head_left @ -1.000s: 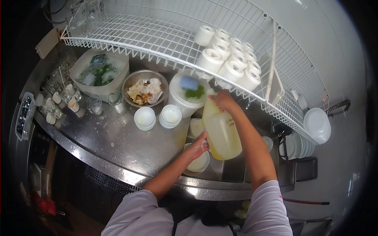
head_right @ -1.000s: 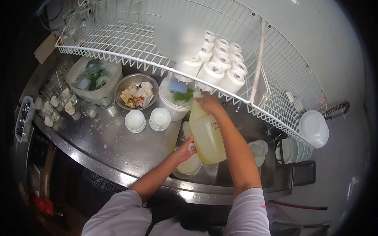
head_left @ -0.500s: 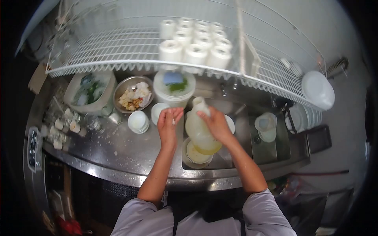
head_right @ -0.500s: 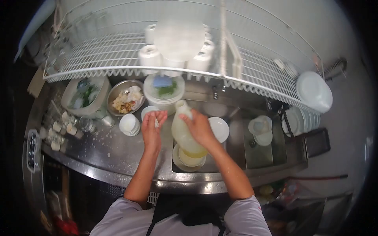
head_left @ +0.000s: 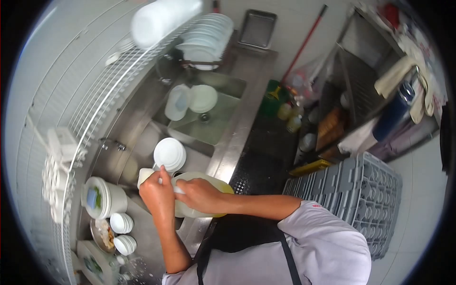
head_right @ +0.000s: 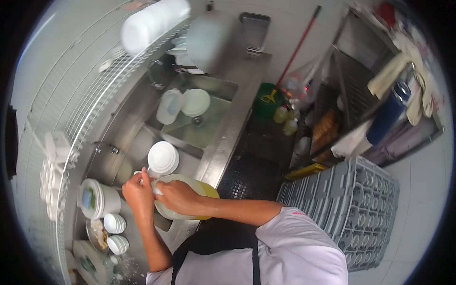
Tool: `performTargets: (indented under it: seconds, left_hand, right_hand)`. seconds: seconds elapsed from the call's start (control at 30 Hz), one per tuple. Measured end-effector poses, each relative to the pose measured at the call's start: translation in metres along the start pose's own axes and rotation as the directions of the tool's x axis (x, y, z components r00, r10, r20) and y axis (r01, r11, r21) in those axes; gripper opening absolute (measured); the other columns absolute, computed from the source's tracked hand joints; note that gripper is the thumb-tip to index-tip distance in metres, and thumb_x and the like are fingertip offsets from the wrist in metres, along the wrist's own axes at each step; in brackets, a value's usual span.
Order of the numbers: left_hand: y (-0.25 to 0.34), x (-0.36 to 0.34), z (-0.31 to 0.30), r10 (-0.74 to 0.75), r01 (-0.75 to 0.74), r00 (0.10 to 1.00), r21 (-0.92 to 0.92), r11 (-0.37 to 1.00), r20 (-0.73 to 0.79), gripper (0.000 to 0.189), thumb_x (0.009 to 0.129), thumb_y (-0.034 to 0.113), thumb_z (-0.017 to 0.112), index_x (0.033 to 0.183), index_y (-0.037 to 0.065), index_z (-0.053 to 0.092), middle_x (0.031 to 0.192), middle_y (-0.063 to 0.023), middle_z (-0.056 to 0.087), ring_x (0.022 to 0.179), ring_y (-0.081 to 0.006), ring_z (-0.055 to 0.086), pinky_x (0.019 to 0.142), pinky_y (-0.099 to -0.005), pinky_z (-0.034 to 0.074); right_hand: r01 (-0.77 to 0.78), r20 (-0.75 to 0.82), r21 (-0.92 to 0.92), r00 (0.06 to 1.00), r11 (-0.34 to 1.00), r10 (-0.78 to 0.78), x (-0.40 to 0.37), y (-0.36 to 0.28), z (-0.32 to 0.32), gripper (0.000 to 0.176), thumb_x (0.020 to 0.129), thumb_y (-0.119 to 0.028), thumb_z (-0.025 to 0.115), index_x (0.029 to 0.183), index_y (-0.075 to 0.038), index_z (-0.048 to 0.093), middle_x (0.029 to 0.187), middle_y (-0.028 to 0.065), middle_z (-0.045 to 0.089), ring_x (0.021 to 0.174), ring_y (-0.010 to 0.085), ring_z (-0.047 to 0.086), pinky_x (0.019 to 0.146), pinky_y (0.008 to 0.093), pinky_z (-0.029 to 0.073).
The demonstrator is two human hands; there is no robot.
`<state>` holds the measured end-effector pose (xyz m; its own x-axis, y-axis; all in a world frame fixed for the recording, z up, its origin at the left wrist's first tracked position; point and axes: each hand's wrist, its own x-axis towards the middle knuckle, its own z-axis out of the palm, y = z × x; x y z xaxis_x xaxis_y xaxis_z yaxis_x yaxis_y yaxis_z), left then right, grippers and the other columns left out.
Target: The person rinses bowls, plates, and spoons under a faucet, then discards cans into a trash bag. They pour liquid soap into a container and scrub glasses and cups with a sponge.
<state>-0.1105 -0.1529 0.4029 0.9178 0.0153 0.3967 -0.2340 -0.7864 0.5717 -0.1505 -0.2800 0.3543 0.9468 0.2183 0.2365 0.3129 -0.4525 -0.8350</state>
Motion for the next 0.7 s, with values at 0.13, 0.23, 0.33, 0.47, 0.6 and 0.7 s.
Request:
performTargets:
  seconds: [0.13, 0.23, 0.33, 0.47, 0.6, 0.7]
  left_hand:
    - [0.081, 0.004, 0.050, 0.087, -0.076, 0.965, -0.052, 0.996, 0.248, 0.035, 0.100, 0.025, 0.060, 0.083, -0.005, 0.070, 0.070, -0.0180, 0.069, 0.060, -0.0294, 0.064, 0.065, -0.0401, 0.051]
    - [0.103, -0.003, 0.091, 0.445, -0.208, 0.861, -0.627, 0.751, 0.247, 0.021, 0.101, 0.016, 0.058, 0.109, -0.003, 0.063, 0.106, -0.0128, 0.069, 0.093, -0.0213, 0.065, 0.086, -0.0339, 0.050]
    - [0.127, 0.001, 0.116, 0.563, -0.208, 0.796, -0.772, 0.601, 0.223, 0.025, 0.098, 0.007, 0.060, 0.120, -0.004, 0.064, 0.113, -0.0117, 0.067, 0.096, -0.0210, 0.064, 0.087, -0.0320, 0.050]
    - [0.146, 0.005, 0.146, 0.390, -0.075, 0.852, -0.657, 0.750, 0.348, 0.037, 0.094, 0.003, 0.067, 0.130, -0.004, 0.066, 0.112, -0.0115, 0.068, 0.094, -0.0188, 0.065, 0.083, -0.0297, 0.051]
    - [0.166, -0.001, 0.184, 0.367, -0.257, 0.924, -0.534, 0.806, 0.109, 0.035, 0.086, 0.003, 0.076, 0.121, 0.001, 0.073, 0.102, -0.0103, 0.072, 0.088, -0.0197, 0.068, 0.076, -0.0316, 0.052]
    - [0.169, 0.005, 0.211, 0.461, -0.290, 0.884, -0.678, 0.675, 0.081, 0.035, 0.085, 0.004, 0.076, 0.120, 0.002, 0.074, 0.106, -0.0132, 0.071, 0.093, -0.0216, 0.068, 0.081, -0.0339, 0.053]
  right_hand:
    - [-0.122, -0.165, -0.013, 0.979, 0.992, 0.119, -0.034, 0.031, -0.077, 0.034, 0.094, -0.026, 0.068, 0.088, 0.006, 0.059, 0.073, 0.0281, 0.064, 0.073, 0.0476, 0.065, 0.067, 0.0551, 0.049]
    - [-0.180, -0.308, -0.003, 0.936, 0.984, 0.171, -0.057, 0.055, -0.121, 0.037, 0.094, -0.029, 0.070, 0.084, 0.005, 0.059, 0.071, 0.0276, 0.064, 0.070, 0.0471, 0.065, 0.066, 0.0544, 0.049]
    - [-0.217, -0.372, -0.006, 0.907, 0.976, 0.199, -0.073, 0.064, -0.160, 0.038, 0.093, -0.031, 0.071, 0.083, 0.003, 0.059, 0.071, 0.0263, 0.064, 0.069, 0.0462, 0.065, 0.064, 0.0537, 0.049]
    - [-0.252, -0.483, -0.079, 0.856, 0.965, 0.184, -0.076, 0.084, -0.184, 0.037, 0.093, -0.031, 0.071, 0.083, 0.002, 0.058, 0.069, 0.0257, 0.064, 0.067, 0.0460, 0.065, 0.062, 0.0538, 0.048]
    - [-0.309, -0.575, -0.121, 0.796, 0.943, 0.187, -0.074, 0.101, -0.187, 0.034, 0.093, -0.027, 0.070, 0.083, 0.001, 0.055, 0.065, 0.0247, 0.062, 0.064, 0.0465, 0.063, 0.059, 0.0540, 0.047]
    - [-0.354, -0.637, -0.135, 0.747, 0.925, 0.193, -0.071, 0.122, -0.190, 0.033, 0.092, -0.027, 0.071, 0.083, 0.001, 0.056, 0.067, 0.0252, 0.063, 0.066, 0.0468, 0.064, 0.060, 0.0539, 0.048]
